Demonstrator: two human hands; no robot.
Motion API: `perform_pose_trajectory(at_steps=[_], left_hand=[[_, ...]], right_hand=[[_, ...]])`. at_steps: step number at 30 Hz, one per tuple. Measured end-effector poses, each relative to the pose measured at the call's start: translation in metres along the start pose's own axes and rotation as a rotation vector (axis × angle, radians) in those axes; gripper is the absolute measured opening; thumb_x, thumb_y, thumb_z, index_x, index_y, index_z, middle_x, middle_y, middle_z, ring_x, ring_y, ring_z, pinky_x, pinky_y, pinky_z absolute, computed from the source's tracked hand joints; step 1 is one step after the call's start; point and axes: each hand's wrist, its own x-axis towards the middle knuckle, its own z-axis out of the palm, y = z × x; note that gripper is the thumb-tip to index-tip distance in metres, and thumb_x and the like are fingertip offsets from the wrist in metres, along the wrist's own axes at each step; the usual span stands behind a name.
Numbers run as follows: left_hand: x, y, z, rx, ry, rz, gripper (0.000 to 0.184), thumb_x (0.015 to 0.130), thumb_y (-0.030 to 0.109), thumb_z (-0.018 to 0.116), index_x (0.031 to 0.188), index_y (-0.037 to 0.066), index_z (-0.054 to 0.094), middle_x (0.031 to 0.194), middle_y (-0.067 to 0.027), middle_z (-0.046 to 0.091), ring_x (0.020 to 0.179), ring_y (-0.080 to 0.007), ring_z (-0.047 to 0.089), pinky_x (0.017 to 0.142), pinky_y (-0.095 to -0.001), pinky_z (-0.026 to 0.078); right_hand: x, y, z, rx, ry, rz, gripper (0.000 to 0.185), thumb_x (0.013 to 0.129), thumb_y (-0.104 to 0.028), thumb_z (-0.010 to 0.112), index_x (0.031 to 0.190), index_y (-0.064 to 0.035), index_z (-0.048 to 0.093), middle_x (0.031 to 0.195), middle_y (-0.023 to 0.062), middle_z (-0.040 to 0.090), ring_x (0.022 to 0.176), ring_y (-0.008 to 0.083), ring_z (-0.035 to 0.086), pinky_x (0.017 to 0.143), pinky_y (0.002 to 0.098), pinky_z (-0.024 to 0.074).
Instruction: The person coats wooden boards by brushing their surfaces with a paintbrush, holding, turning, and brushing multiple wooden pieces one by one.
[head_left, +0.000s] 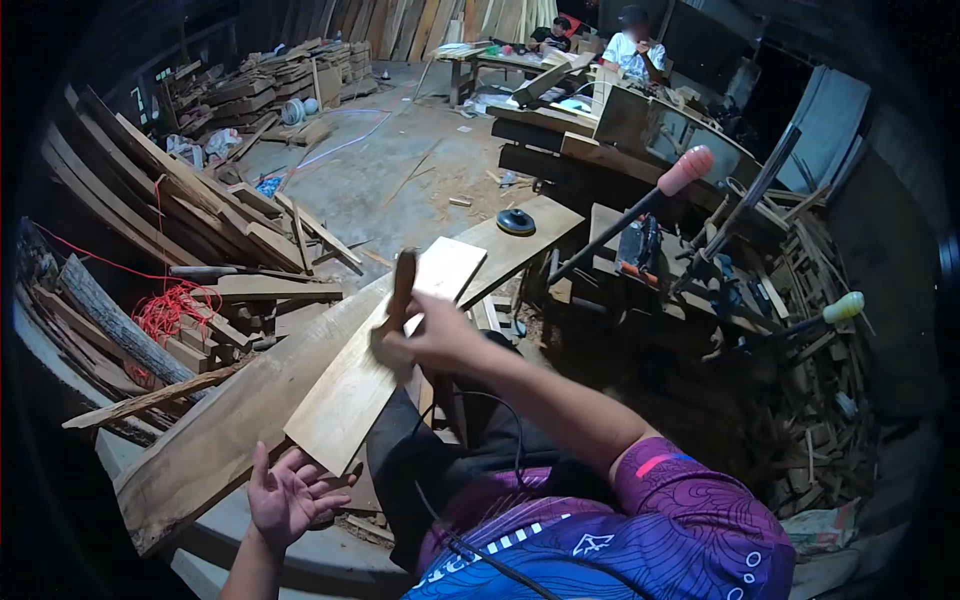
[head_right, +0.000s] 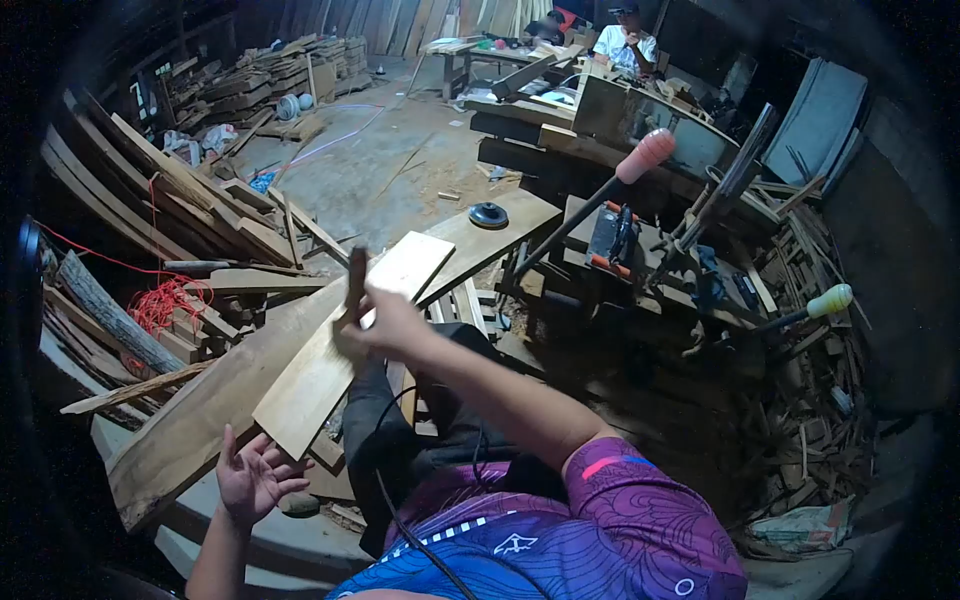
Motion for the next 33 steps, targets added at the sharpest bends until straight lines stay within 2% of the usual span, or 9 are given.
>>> perform_pose_trajectory(at_steps=[5,7,10,13,15,18,24,30,33], left_hand=[[-0.002,-0.004,-0.001,0.652,0.171,0.075,0.064,0.099,0.053,0.043,0.129,-0.003,0.051,0.104,-0.0216,0.068,0.088,-0.0334,0.071,0.074,-0.0443,0.059],[-0.006,-0.006,0.023,1.172,0.38,0.207,0.026,0.095,0.023,0.059,0.088,-0.001,0.064,0.076,-0.0117,0.068,0.068,-0.0247,0.068,0.063,-0.0341,0.053],[-0.015,-0.003,0.045,1.798,0.43,0.522,0.027,0.088,0.017,0.066,0.067,0.001,0.061,0.058,-0.0155,0.058,0.05,-0.0291,0.057,0.05,-0.0375,0.043],[-0.015,-0.005,0.049,1.742,0.44,0.804,0.017,0.086,0.015,0.07,0.075,0.004,0.064,0.063,-0.0121,0.061,0.053,-0.0274,0.059,0.052,-0.0374,0.046],[-0.021,0.003,0.046,1.787,0.389,0.638,0.019,0.08,0.016,0.078,0.089,0.004,0.066,0.078,-0.0112,0.063,0.064,-0.0269,0.063,0.057,-0.0354,0.049],[-0.014,0.005,0.043,1.883,0.226,0.837,0.054,0.065,0.017,0.086,0.113,0.007,0.062,0.115,-0.013,0.055,0.092,-0.0286,0.059,0.075,-0.0367,0.052],[0.004,0.004,0.044,2.067,0.263,0.997,0.041,0.067,0.011,0.082,0.106,0.008,0.068,0.115,-0.011,0.062,0.103,-0.0313,0.061,0.085,-0.0403,0.05],[0.007,0.005,0.038,1.959,0.281,0.989,0.03,0.071,0.006,0.076,0.101,0.008,0.07,0.109,-0.0109,0.067,0.107,-0.0321,0.062,0.088,-0.0416,0.053],[0.0,0.006,0.037,1.963,0.304,0.946,0.031,0.071,0.007,0.076,0.102,0.008,0.069,0.111,-0.0113,0.067,0.109,-0.0332,0.062,0.09,-0.0421,0.053]], right_hand=[[0.006,-0.004,-0.033,-0.319,0.247,0.011,0.026,0.09,-0.026,0.061,0.103,-0.0035,0.061,0.09,0.0214,0.067,0.083,0.0397,0.067,0.072,0.0478,0.0529],[0.002,-0.011,-0.018,-0.367,0.332,-0.134,0.015,0.089,-0.016,0.058,0.098,-0.0043,0.061,0.087,0.0216,0.064,0.078,0.0427,0.064,0.069,0.0504,0.051],[-0.026,-0.043,0.013,-0.174,-0.012,-0.171,0.032,0.082,-0.01,0.062,0.114,-0.0098,0.06,0.097,0.0183,0.064,0.088,0.0407,0.064,0.077,0.0465,0.0522],[-0.039,-0.073,0.027,0.078,-0.286,-0.29,0.041,0.071,-0.009,0.07,0.112,-0.0071,0.063,0.095,0.0159,0.066,0.09,0.0361,0.065,0.078,0.0455,0.0516],[-0.035,-0.089,0.018,0.12,-0.424,-0.096,0.035,0.072,-0.01,0.072,0.107,-0.0045,0.065,0.09,0.0157,0.069,0.087,0.0362,0.066,0.077,0.0438,0.0517],[-0.008,-0.033,0.01,0.085,-0.226,-0.097,0.034,0.073,-0.017,0.074,0.103,-0.0034,0.066,0.091,0.0162,0.072,0.085,0.0364,0.068,0.079,0.0423,0.0533],[0.032,0.029,-0.069,-0.59,0.275,0.121,0.026,0.082,-0.025,0.066,0.102,-0.0102,0.068,0.089,0.0142,0.073,0.081,0.0356,0.07,0.074,0.0474,0.0555],[-0.015,-0.037,-0.013,-0.338,-0.132,-0.241,0.029,0.078,-0.01,0.067,0.106,-0.0143,0.068,0.093,0.0123,0.073,0.085,0.0316,0.07,0.076,0.0431,0.055],[-0.02,-0.068,-0.005,-0.053,-0.33,-0.057,0.03,0.073,-0.011,0.074,0.102,-0.0072,0.068,0.092,0.0113,0.073,0.083,0.0309,0.07,0.076,0.0387,0.054]])
